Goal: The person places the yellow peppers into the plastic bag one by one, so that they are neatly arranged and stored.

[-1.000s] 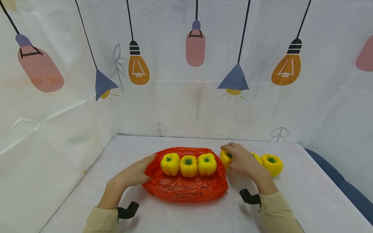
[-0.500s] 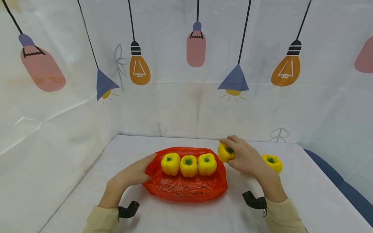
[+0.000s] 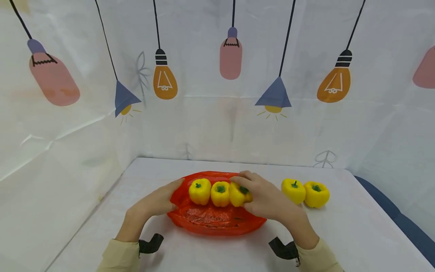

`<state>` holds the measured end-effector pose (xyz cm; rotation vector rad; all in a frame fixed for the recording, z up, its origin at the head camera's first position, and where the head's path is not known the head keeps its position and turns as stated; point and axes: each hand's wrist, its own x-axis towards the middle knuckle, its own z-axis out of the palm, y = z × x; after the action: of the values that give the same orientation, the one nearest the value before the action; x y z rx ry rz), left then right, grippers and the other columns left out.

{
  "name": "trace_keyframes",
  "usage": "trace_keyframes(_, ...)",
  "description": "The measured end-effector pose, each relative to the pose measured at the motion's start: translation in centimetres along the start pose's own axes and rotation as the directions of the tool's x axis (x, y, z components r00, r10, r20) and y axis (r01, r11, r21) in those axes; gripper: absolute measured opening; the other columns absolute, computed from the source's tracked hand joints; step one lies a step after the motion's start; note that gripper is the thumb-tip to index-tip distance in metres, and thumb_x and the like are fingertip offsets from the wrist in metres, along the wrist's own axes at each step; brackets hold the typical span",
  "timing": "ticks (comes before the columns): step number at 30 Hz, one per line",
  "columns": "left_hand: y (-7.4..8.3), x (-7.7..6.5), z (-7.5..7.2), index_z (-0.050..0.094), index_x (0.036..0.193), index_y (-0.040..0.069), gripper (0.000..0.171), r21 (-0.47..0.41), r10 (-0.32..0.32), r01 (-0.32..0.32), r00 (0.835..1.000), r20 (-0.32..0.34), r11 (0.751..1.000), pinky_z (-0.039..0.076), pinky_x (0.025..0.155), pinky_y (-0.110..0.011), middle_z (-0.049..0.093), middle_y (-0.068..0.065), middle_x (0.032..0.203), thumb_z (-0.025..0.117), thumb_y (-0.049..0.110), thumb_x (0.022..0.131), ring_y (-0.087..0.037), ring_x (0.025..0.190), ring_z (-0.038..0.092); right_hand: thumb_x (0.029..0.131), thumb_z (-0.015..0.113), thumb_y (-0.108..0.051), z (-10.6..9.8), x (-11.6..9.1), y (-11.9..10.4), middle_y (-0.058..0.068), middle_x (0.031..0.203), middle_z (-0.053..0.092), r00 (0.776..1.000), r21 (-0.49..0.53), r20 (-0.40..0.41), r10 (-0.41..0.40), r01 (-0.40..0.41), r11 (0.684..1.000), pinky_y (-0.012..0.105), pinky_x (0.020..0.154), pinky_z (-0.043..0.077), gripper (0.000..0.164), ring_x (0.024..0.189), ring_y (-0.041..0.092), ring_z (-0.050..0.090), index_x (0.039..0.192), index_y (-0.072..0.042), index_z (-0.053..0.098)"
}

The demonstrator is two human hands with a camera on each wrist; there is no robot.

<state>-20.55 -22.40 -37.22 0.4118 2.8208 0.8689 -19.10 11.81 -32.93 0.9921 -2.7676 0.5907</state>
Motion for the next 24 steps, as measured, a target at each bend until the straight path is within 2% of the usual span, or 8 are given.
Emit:
trace_keyframes(5,0.1,-0.1,-0.1,0.030,0.157,0.010,0.084,-0.009,-0.005,0.005,1.000,0.008,1.000,0.037,0.114,-0.060,0.035,-0.008,0.161,0.068,-0.001,0.082,-0.035,0.147,0.035,0.079,0.073,-0.014,1.5,0.7,-1.6,-0.007,0.132,0.054,0.996,0.048,0.044,-0.073,0.071,0.996,0.031,0.094,0.055,0.064,0.109,0.007,0.053,0.138,-0.028,0.056)
trace_keyframes(10,0.2,-0.1,-0.2,0.031,0.156,0.010,0.084,-0.012,0.005,-0.005,1.000,0.009,1.000,0.038,0.113,-0.060,0.036,-0.009,0.160,0.069,-0.001,0.082,-0.035,0.146,0.036,0.079,0.072,-0.018,3.5,1.8,-3.2,-0.007,0.134,0.054,0.988,0.018,0.099,-0.115,0.114,0.993,0.032,0.097,0.054,0.062,0.114,0.009,0.054,0.139,-0.027,0.055)
trace_keyframes(16,0.0,-0.3,-0.2,0.030,0.156,0.011,0.086,-0.018,0.012,-0.011,1.000,0.006,1.000,0.040,0.112,-0.059,0.038,-0.009,0.160,0.070,-0.001,0.081,-0.035,0.144,0.039,0.080,0.075,-0.025,6.0,3.3,-5.2,-0.005,0.135,0.055,0.983,-0.011,0.154,-0.101,0.104,0.995,0.032,0.093,0.057,0.065,0.113,0.011,0.055,0.142,-0.028,0.052)
trace_keyframes(24,0.0,-0.1,-0.2,0.031,0.156,0.009,0.084,-0.006,0.043,-0.043,0.999,0.003,0.999,0.037,0.115,-0.057,0.039,-0.009,0.159,0.067,-0.002,0.081,-0.033,0.144,0.039,0.082,0.077,-0.030,8.2,4.1,-6.3,-0.005,0.127,0.057,0.983,-0.070,0.145,-0.113,0.124,0.990,0.029,0.096,0.056,0.066,0.105,0.010,0.059,0.142,-0.024,0.050)
